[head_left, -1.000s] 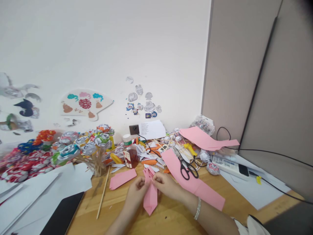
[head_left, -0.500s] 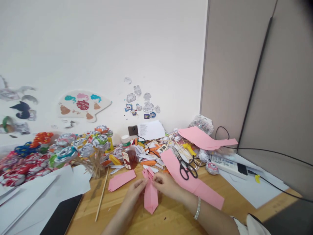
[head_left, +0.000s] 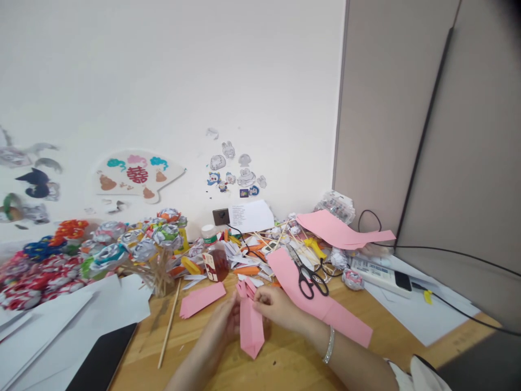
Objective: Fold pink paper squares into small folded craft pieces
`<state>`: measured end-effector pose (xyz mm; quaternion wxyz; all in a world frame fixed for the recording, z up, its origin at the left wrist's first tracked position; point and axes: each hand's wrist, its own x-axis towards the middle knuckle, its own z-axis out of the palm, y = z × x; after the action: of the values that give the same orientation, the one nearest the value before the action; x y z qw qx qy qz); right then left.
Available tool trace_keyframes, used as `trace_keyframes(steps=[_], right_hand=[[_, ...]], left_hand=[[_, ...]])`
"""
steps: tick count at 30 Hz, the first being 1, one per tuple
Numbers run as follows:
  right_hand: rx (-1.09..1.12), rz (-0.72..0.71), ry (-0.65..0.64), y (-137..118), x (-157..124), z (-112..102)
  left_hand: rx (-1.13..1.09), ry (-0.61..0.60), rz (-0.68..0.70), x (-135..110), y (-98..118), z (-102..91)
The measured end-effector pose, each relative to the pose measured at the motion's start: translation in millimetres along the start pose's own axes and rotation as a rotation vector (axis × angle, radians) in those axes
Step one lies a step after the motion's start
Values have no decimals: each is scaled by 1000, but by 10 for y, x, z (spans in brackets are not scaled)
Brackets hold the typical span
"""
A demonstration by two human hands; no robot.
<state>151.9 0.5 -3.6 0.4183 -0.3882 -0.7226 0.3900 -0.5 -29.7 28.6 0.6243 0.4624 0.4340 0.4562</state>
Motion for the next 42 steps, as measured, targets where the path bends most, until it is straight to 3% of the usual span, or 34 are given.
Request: trace_keyframes(steps=[3, 7, 35, 42], right_hand=[[-14, -10, -28, -17, -6, -10], [-27, -19, -41, -32, -2, -9], [249, 94, -148, -93, -18, -54], [261, 88, -163, -104, -9, -62]], left_hand=[[-91, -117, -93, 18, 1, -37], [-85, -160, -93, 34, -2, -70], [232, -84, 34, 47, 116, -61], [253, -140, 13, 39, 114, -79]])
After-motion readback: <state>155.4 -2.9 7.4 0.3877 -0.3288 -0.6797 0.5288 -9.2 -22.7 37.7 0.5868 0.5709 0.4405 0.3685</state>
